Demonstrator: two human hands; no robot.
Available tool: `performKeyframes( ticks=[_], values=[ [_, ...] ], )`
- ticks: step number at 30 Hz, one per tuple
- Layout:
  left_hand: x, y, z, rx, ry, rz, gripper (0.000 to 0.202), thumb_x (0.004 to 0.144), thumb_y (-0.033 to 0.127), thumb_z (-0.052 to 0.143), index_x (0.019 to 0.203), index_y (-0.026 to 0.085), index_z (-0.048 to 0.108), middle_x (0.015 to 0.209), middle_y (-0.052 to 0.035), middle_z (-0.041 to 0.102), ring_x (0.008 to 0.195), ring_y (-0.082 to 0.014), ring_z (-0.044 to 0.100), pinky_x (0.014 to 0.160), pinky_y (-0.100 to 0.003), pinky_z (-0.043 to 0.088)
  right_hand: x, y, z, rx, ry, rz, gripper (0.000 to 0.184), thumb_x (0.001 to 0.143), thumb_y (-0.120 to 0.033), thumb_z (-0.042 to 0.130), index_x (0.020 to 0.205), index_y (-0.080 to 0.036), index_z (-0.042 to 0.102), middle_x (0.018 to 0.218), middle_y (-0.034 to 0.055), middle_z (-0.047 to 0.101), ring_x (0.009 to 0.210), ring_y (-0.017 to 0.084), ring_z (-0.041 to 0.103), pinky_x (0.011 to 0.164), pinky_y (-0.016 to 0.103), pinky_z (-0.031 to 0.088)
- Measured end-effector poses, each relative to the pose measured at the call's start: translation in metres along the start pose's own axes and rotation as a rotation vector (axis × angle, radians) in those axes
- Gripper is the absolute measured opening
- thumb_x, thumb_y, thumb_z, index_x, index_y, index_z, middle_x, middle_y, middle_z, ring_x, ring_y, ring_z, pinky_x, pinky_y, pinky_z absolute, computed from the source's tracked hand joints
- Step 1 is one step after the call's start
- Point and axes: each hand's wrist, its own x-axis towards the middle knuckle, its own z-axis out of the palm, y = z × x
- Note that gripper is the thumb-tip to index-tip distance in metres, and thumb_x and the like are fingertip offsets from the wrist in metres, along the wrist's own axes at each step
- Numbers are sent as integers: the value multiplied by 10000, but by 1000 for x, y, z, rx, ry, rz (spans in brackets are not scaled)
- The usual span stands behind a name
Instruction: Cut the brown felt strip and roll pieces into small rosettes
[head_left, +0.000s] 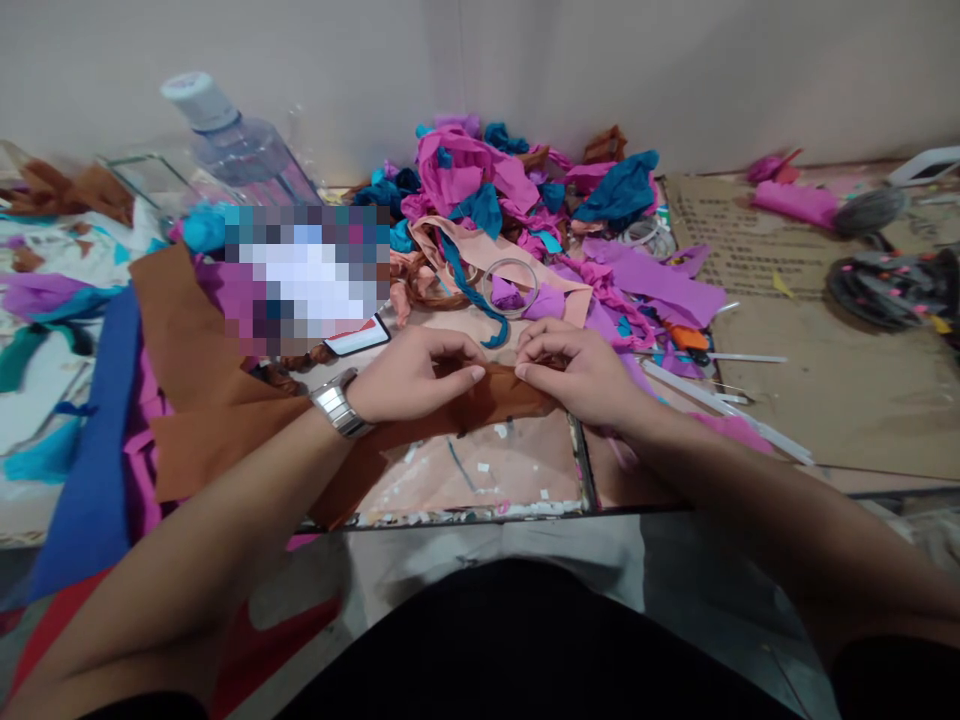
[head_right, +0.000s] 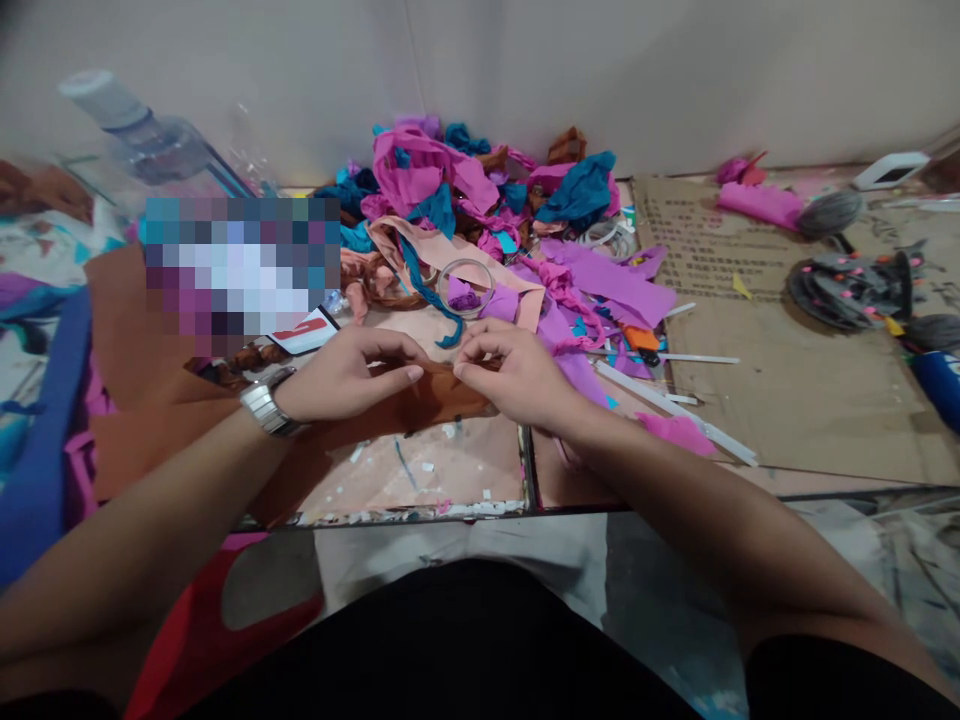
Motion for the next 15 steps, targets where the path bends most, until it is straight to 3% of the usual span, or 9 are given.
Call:
performKeyframes(
  ticks=[8, 15],
  values=[
    [0, 1, 6, -56, -86, 15, 277, 948, 373, 629, 856, 141, 747, 717, 8, 687, 638, -100, 535, 631, -210, 414, -1, 0, 0, -81, -73, -64, 101, 868, -157, 657, 782, -198, 690, 916, 34, 658, 888, 174, 646, 788, 322, 533],
    [0, 1, 4, -12, -95, 21, 265, 945, 356, 613, 873, 150, 762, 708, 12, 699, 617, -102, 548, 620, -208, 403, -4, -8, -3, -315, -162, -202, 153, 879, -202, 679, 1027, -209, 717, 1017, 64, 731, 976, 218, 664, 872, 365, 519]
  ],
)
